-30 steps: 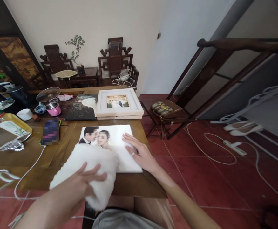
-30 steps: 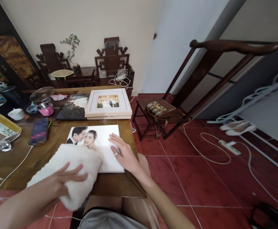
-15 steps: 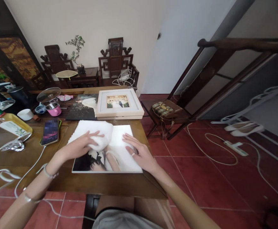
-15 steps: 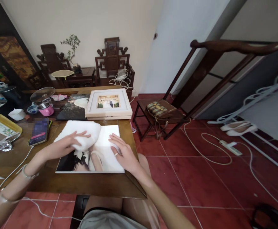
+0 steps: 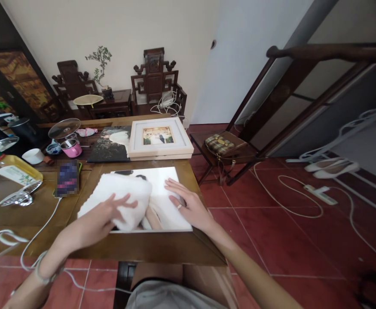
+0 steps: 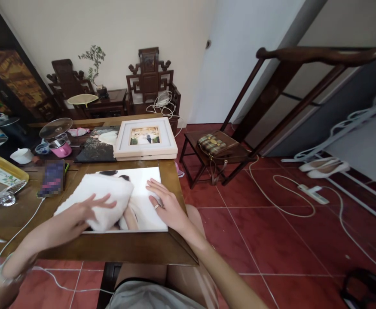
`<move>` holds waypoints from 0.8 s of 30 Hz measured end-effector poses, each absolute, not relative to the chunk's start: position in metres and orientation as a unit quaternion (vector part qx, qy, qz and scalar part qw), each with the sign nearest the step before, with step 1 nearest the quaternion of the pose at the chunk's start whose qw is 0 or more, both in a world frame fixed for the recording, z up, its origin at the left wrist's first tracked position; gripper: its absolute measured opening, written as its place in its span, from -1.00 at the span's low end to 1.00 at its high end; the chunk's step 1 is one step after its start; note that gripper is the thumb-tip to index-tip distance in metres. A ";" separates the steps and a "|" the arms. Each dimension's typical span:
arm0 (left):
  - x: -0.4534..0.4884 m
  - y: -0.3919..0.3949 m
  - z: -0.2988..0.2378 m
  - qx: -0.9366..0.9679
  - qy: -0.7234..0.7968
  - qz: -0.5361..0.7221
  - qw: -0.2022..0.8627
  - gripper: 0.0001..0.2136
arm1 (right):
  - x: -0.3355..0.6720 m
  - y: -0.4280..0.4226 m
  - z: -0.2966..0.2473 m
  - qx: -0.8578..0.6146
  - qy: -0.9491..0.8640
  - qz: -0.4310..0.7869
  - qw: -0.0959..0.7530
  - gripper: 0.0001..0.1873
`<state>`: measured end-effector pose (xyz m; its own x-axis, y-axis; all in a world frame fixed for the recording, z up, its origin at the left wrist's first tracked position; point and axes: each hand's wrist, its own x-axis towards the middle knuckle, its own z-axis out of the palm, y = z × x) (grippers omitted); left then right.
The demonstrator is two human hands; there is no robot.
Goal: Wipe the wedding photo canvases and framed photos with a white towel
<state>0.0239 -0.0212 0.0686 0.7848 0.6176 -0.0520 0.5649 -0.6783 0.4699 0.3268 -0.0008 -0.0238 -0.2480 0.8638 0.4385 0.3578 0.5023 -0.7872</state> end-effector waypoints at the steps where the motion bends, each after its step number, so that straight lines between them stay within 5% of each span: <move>1: 0.022 -0.038 0.068 0.915 0.317 0.059 0.244 -0.75 | 0.327 -0.001 -0.023 -0.415 -0.738 0.281 0.452 -0.65; 9: 0.006 -0.088 0.065 0.897 0.317 0.070 0.298 -0.80 | 0.327 -0.001 -0.021 -0.421 -0.742 0.278 0.442 -0.65; 24: 0.010 0.085 0.062 0.892 0.371 0.086 0.245 -0.76 | 0.327 -0.002 -0.021 -0.422 -0.740 0.282 0.441 -0.66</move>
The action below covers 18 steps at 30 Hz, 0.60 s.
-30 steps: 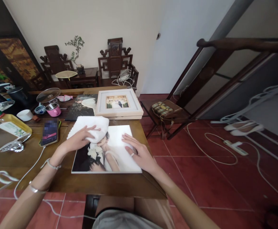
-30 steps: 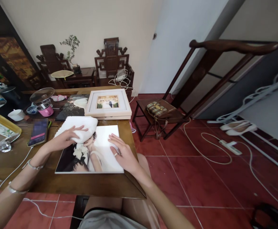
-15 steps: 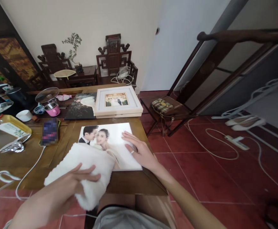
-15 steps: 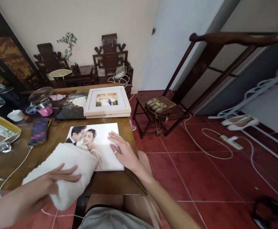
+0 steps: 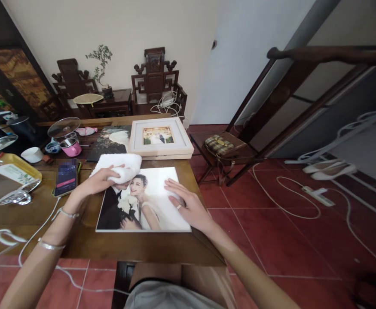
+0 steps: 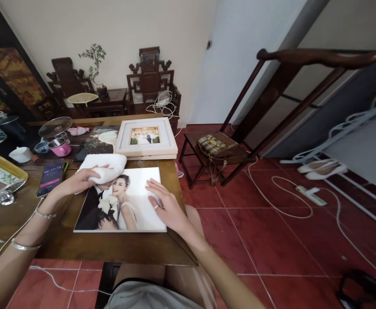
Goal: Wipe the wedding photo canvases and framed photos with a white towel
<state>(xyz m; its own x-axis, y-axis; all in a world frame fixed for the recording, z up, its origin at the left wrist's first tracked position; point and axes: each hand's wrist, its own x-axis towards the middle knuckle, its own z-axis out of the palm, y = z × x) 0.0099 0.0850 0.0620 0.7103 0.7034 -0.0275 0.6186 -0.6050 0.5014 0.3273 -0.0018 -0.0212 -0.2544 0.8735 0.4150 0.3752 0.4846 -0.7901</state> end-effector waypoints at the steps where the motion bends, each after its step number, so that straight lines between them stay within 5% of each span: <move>1: 0.011 0.086 0.064 0.890 0.376 0.084 0.245 -0.77 | 0.327 -0.002 -0.021 -0.422 -0.739 0.283 0.443 -0.66; 18: -0.015 -0.084 0.085 0.888 0.357 0.038 0.285 -0.69 | 0.327 -0.001 -0.022 -0.422 -0.742 0.278 0.440 -0.65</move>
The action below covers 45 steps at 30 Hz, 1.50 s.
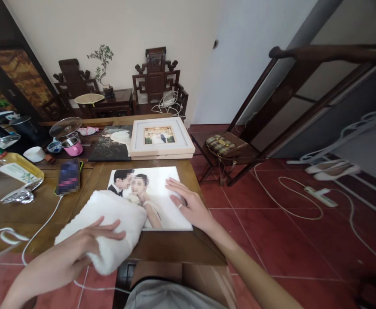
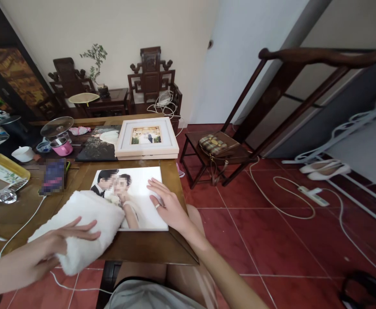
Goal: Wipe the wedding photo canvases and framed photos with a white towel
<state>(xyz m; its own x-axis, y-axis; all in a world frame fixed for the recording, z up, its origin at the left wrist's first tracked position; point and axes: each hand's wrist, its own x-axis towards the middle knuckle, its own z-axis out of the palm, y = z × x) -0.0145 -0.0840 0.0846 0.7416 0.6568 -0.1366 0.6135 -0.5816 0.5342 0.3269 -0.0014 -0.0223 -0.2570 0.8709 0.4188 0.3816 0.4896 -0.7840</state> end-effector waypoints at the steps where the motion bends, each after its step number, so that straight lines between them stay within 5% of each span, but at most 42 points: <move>1: -0.015 -0.087 0.086 0.887 0.359 0.040 0.289 -0.68 | 0.327 -0.001 -0.022 -0.422 -0.741 0.279 0.442 -0.65; 10: -0.042 0.004 0.048 0.867 0.432 0.146 0.200 -0.85 | 0.327 -0.002 -0.022 -0.420 -0.735 0.287 0.447 -0.66; 17: -0.028 0.055 0.049 0.865 0.458 0.131 0.156 -0.76 | 0.327 -0.001 -0.021 -0.423 -0.739 0.283 0.442 -0.66; 34: -0.035 -0.094 0.076 0.888 0.389 0.061 0.239 -0.72 | 0.326 -0.001 -0.023 -0.416 -0.740 0.272 0.453 -0.65; 45: -0.009 0.037 0.053 0.886 0.401 0.155 0.174 -0.78 | 0.327 -0.001 -0.024 -0.422 -0.741 0.273 0.445 -0.66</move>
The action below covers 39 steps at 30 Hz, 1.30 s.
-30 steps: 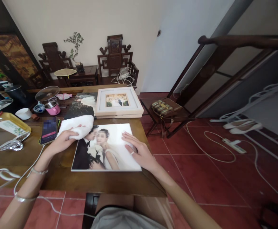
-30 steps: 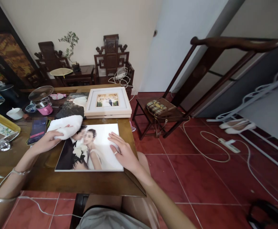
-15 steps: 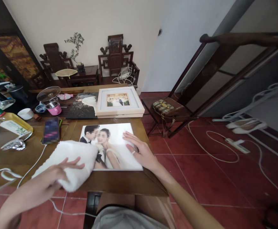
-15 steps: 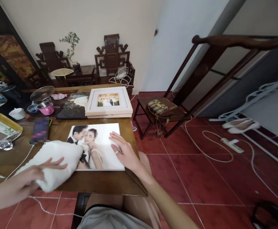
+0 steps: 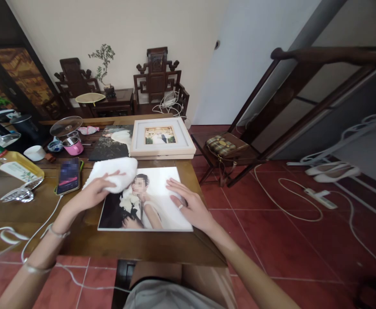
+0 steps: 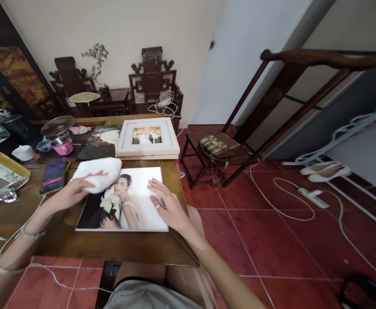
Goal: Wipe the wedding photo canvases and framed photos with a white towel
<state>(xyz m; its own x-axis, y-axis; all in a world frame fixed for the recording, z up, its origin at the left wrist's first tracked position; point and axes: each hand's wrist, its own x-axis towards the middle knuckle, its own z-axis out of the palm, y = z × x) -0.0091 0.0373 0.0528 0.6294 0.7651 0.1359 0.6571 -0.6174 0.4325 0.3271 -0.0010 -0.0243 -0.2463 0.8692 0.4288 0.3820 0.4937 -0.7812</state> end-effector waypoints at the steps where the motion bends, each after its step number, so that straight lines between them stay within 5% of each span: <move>1: -0.006 0.047 0.050 0.884 0.415 0.151 0.155 -0.76 | 0.327 -0.001 -0.024 -0.423 -0.741 0.274 0.443 -0.66; 6: 0.006 0.050 0.047 0.895 0.421 0.074 0.127 -0.68 | 0.327 -0.001 -0.022 -0.420 -0.743 0.278 0.440 -0.66; 19: 0.037 -0.098 0.076 0.926 0.281 0.057 0.244 -0.63 | 0.327 -0.002 -0.023 -0.421 -0.743 0.271 0.444 -0.64; 33: 0.069 0.043 0.053 0.878 0.453 0.056 0.144 -0.52 | 0.327 -0.001 -0.022 -0.413 -0.739 0.284 0.450 -0.66; 39: 0.084 0.026 0.058 0.883 0.446 0.015 0.145 -0.48 | 0.328 -0.001 -0.021 -0.410 -0.741 0.282 0.450 -0.66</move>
